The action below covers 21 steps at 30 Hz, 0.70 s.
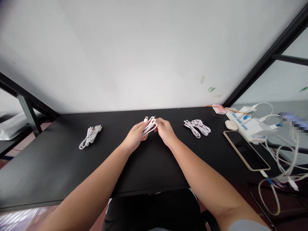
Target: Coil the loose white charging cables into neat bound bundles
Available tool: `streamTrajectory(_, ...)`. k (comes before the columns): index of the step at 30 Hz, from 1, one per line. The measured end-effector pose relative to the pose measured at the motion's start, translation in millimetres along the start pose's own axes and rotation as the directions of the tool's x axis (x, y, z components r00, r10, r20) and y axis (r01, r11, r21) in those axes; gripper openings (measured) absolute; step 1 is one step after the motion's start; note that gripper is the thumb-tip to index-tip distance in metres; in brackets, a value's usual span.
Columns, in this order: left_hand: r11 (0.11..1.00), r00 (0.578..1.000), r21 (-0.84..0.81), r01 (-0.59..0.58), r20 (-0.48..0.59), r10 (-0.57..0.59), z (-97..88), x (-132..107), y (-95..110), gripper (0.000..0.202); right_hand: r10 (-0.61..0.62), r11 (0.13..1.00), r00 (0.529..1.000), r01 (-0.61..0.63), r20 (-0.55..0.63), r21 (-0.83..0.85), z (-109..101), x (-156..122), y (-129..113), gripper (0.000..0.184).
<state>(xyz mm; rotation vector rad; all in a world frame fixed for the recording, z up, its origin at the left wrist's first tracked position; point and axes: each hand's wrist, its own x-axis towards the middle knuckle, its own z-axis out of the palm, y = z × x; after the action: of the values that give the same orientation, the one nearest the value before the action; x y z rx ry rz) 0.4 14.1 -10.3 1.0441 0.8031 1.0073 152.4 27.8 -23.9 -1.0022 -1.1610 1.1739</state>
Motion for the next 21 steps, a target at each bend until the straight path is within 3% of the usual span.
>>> streamTrajectory(5,0.992,0.996,0.107,-0.059,-0.060,0.066,-0.3,1,-3,0.046,-0.134,0.982,0.987,0.144,0.089,-0.125,-1,-4,-4,0.028)
streamTrajectory(10,0.983,0.949,0.053,-0.173,-0.257,0.181,-8.9,7,4,0.047,-0.314,0.905,0.939,0.251,-0.139,-0.343,-14,4,-6,0.031)
streamTrajectory(14,0.943,0.841,0.005,-0.333,-0.451,0.299,-30.2,11,18,0.043,-0.351,0.920,0.867,0.250,-0.354,-0.301,-39,21,-4,0.033)
streamTrajectory(18,0.906,0.712,0.039,-0.421,-0.604,0.357,-51.8,12,32,0.039,-0.343,0.939,0.772,0.283,-0.535,-0.195,-64,35,-6,0.033)
streamTrajectory(21,0.895,0.677,0.064,-0.442,-0.630,0.380,-59.5,12,36,0.038,-0.345,0.935,0.753,0.327,-0.561,-0.137,-70,39,-9,0.030)
